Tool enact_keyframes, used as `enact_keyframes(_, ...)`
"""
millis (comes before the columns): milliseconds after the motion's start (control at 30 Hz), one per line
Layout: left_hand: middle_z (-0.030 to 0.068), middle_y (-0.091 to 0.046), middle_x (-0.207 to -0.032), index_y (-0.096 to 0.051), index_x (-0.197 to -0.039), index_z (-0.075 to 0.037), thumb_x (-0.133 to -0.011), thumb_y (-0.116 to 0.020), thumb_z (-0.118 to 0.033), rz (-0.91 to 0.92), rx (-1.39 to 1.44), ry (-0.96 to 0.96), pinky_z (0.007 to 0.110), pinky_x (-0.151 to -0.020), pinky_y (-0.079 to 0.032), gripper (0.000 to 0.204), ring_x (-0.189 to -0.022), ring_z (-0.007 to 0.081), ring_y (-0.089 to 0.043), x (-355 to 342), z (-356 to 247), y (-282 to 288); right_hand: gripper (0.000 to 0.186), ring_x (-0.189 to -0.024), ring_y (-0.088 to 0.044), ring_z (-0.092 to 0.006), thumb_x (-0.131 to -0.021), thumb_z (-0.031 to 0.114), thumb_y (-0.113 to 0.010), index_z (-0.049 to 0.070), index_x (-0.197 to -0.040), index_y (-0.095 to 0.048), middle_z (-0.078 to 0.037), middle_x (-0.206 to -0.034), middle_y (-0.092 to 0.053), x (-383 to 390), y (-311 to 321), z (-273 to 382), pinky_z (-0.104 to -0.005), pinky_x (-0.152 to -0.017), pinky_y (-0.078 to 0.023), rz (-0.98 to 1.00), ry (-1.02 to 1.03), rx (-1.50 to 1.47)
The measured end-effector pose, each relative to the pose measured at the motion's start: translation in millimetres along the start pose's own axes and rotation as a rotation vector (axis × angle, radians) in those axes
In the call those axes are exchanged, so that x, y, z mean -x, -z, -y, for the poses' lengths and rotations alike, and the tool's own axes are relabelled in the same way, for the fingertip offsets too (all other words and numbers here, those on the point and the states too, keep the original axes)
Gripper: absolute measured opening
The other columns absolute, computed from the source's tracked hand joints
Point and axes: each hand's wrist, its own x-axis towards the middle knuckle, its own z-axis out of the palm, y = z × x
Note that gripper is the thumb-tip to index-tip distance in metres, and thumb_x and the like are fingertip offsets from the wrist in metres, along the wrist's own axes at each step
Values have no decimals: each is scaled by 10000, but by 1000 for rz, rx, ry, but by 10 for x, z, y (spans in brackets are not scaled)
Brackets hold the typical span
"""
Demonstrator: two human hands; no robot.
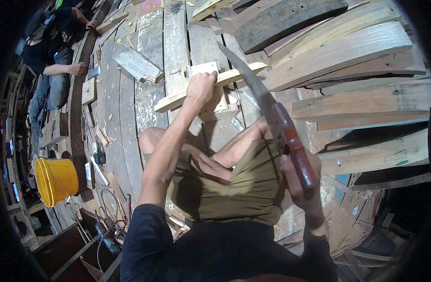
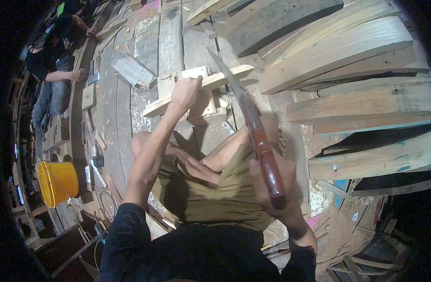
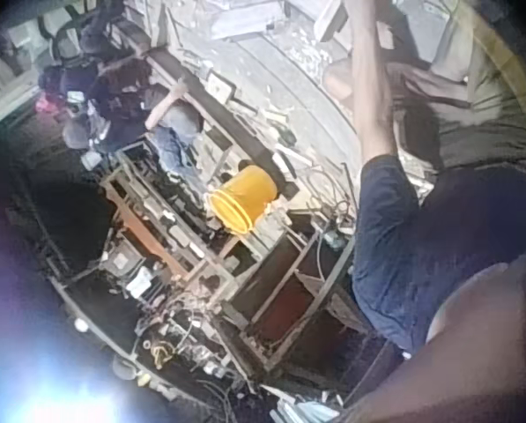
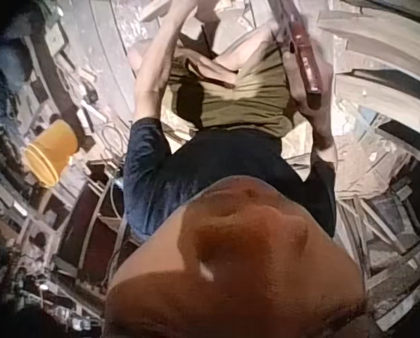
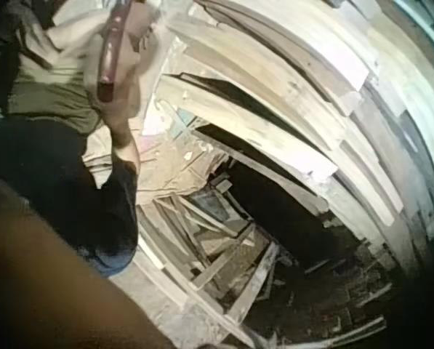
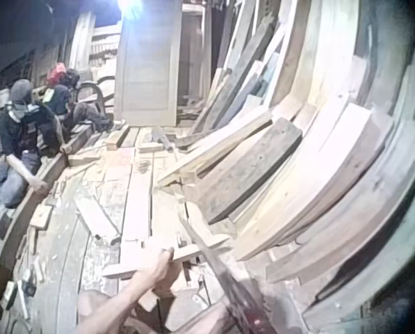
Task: Cutting a small piece of wood with a hand saw while sitting cross-legged on the workshop floor.
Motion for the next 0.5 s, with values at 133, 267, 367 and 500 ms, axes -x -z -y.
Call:
enact_keyframes(133,205,-680,-800,-663,-928,-41,-806,-640,-102,-39,6,-3,462,-709,-558,138,-791,378,-687,-117,147,-10,153,-491,-594,-271,-932,128,-605,-23,-931,-583,-121,-598,-553,108,-143,-307,-362,-478,-431,72,42,50)
enact_keyframes(267,205,-690,-810,-710,-839,-49,-780,-682,-204,-21,-34,-12,461,-707,-569,168,-790,381,-694,-318,388,-168,147,-494,-598,-306,-915,111,-617,-33,-938,-593,-144,-610,-561,278,-326,-292,-385,-481,-443,40,24,76)
enact_keyframes(367,213,-698,-842,-725,-883,-41,-762,-722,-244,18,-27,56,465,-735,-573,237,-831,385,-698,-385,416,-124,159,-484,-577,-328,-909,104,-613,-49,-949,-597,-159,-606,-547,539,-294,-275,-386,-483,-451,31,15,87)
enact_keyframes(500,212,-698,-847,-728,-932,-40,-726,-805,-330,84,76,148,460,-756,-575,364,-839,380,-698,-349,431,33,150,-481,-530,-224,-908,95,-608,-52,-930,-586,-101,-581,-517,630,-273,-384,-344,-472,-405,3,230,208)
